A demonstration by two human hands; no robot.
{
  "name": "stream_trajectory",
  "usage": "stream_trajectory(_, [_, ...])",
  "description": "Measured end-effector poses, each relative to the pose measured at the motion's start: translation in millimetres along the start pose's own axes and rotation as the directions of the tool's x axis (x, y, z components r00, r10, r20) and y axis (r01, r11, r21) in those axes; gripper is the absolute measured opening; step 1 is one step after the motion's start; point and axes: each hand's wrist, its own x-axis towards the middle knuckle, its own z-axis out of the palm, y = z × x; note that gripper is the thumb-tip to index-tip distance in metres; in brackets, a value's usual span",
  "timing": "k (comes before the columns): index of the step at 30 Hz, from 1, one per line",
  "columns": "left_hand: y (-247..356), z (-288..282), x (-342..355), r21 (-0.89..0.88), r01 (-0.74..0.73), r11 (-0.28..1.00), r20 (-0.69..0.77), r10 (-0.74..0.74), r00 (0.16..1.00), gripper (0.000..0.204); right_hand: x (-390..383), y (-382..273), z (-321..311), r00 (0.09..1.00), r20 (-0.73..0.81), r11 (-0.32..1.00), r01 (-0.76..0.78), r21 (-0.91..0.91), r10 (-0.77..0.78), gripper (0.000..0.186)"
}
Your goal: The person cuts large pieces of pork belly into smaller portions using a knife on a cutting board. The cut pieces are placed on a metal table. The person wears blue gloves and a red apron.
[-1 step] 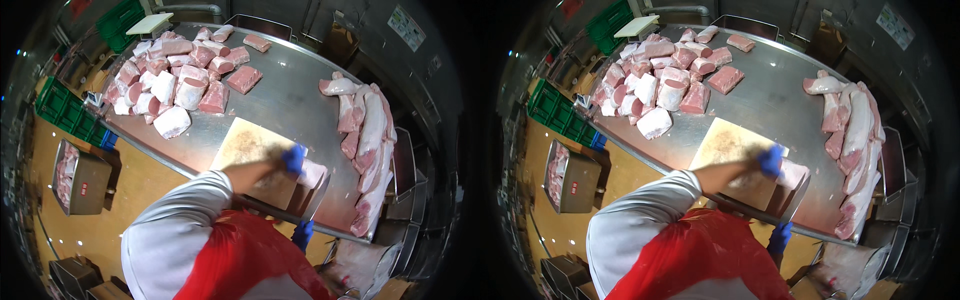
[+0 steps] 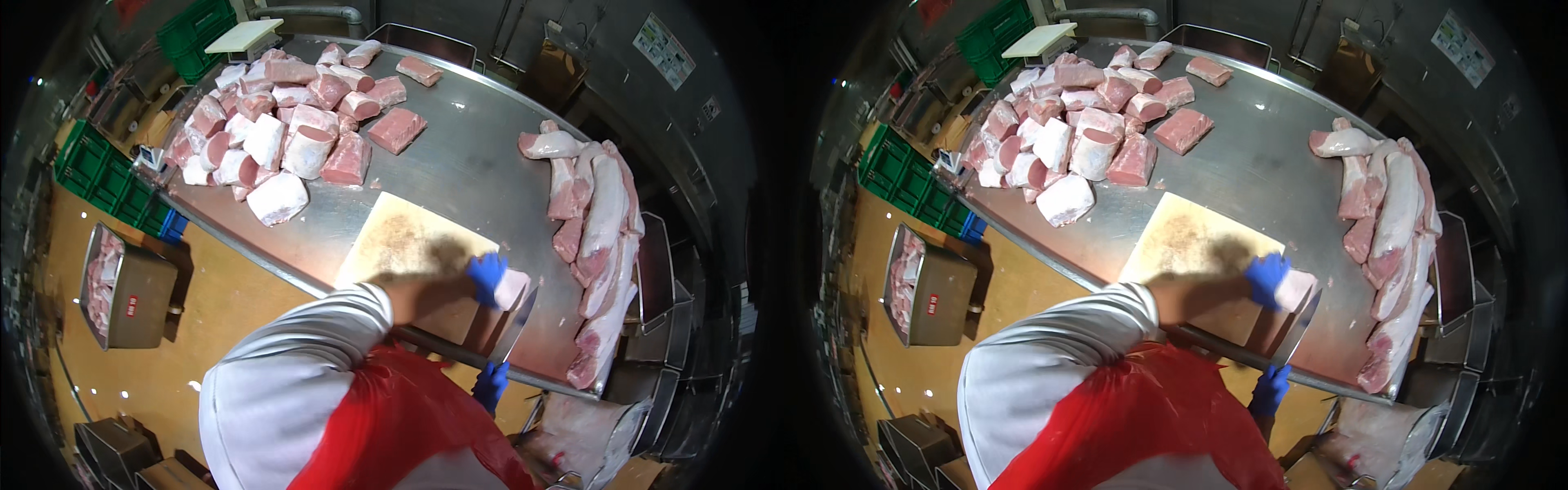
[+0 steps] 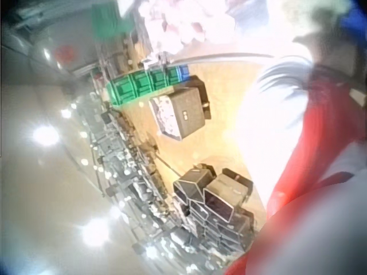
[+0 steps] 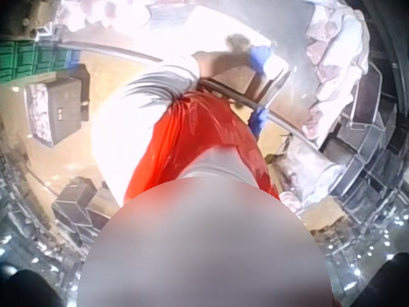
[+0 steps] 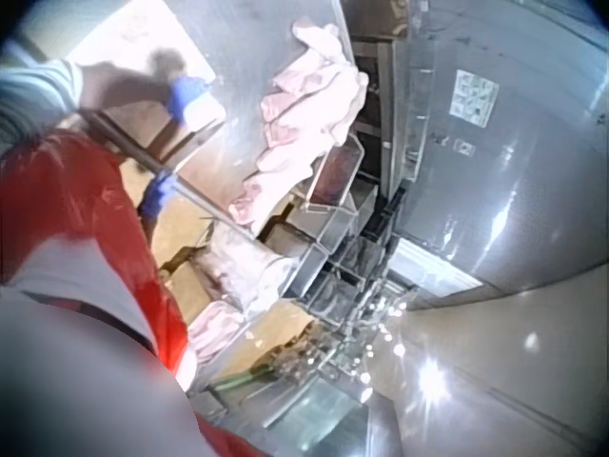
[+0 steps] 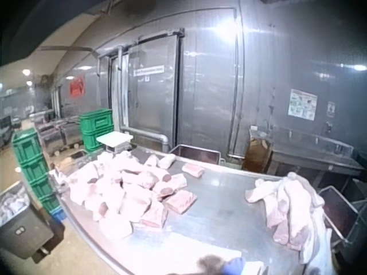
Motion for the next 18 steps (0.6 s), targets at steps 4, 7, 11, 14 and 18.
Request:
stream_trajectory(4, [38, -90, -4, 0.021, -0.579, 0.815, 0.089, 0.575, 0.813, 0.035, -15, 20, -27, 0.982, -0.18, 0.997, -0.07, -0.033, 0.063, 0.016])
stream_trajectory(7, [23, -103, 38, -0.227, -0.563, 0.794, 0.437, 0.6, 0.67, 0.054, -29, 15, -33, 0.969, -0.186, 0.986, -0.165, 0.01, 0.163, 0.016])
stream_trajectory(11, [-2, -88, 45, -0.498, -0.328, 0.803, 0.521, 0.579, 0.626, 0.059, -35, 27, -32, 0.977, -0.158, 0.989, -0.148, 0.003, 0.146, 0.02])
stream_trajectory(14, [-53, -104, 38, -0.723, -0.011, 0.691, 0.544, 0.579, 0.607, 0.06, -39, 26, -23, 0.981, -0.169, 0.995, -0.1, -0.019, 0.095, 0.02])
stream_trajectory(18, [-122, -107, 1, -0.724, 0.578, 0.376, 0.682, 0.52, 0.514, 0.049, -36, 16, -9, 0.987, -0.14, 0.996, -0.081, -0.049, 0.074, 0.02])
